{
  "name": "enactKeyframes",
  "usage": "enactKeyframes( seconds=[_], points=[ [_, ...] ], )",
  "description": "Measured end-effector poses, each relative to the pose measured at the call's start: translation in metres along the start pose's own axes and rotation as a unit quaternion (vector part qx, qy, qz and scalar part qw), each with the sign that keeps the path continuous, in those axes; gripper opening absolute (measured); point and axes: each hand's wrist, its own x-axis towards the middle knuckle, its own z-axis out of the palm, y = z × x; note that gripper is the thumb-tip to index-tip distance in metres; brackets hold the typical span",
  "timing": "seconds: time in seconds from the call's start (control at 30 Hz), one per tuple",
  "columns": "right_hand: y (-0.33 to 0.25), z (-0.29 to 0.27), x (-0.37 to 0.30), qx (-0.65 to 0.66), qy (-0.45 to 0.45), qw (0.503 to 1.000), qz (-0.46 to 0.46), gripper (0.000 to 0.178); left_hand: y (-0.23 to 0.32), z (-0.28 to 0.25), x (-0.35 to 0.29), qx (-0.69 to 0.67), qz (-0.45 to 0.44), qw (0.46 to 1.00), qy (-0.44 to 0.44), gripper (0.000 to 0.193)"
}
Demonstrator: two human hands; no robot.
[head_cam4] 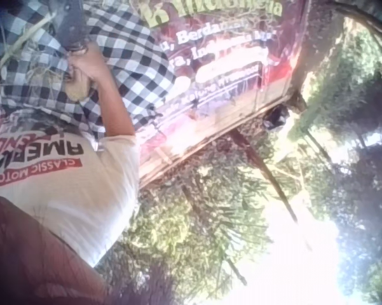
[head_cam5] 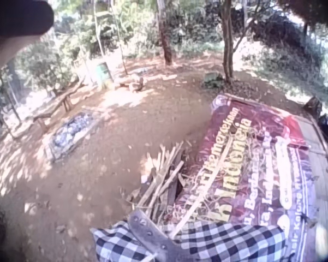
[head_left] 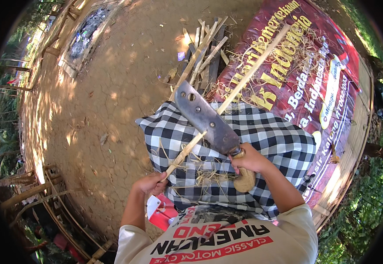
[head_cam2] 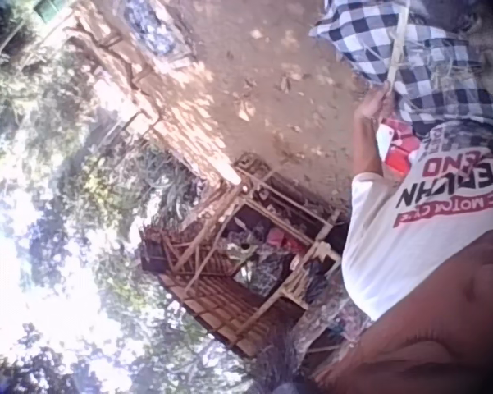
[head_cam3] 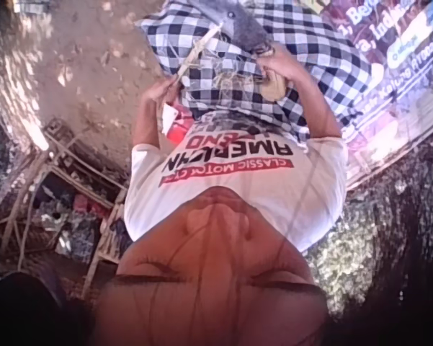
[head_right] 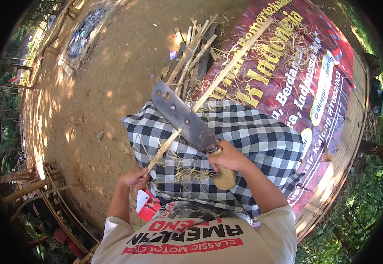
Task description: The person splits bamboo strips using a large cleaver.
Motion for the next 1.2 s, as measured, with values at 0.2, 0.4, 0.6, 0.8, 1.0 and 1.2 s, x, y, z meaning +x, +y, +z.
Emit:
enactKeyframes(
  seconds=[0.2,0.4,0.6,0.8,1.0,1.2],
  points=[
    [-0.006,-0.008,0.001,0.078,-0.041,0.996,0.019,0.019,-0.007,-0.007,0.002,-0.007,-0.006,1.0,-0.009,0.059],
    [0.001,-0.02,0.006,0.181,-0.124,0.975,0.038,0.024,0.001,-0.001,0.0,-0.039,-0.01,0.999,-0.005,0.056],
    [-0.021,-0.021,-0.006,0.124,0.024,0.991,-0.049,0.02,-0.003,-0.003,0.003,-0.031,0.008,0.999,-0.015,0.057],
    [-0.005,0.001,-0.004,-0.014,-0.009,1.0,-0.002,0.016,-0.006,-0.009,0.001,-0.018,0.003,1.0,-0.021,0.059],
    [0.007,-0.015,0.005,0.12,-0.111,0.986,0.039,0.022,-0.002,0.001,-0.001,-0.01,0.007,1.0,0.0,0.059],
    [-0.001,-0.016,-0.001,0.158,-0.139,0.978,0.009,0.024,-0.008,-0.005,0.001,-0.036,0.015,0.999,-0.015,0.057]
  ],
)
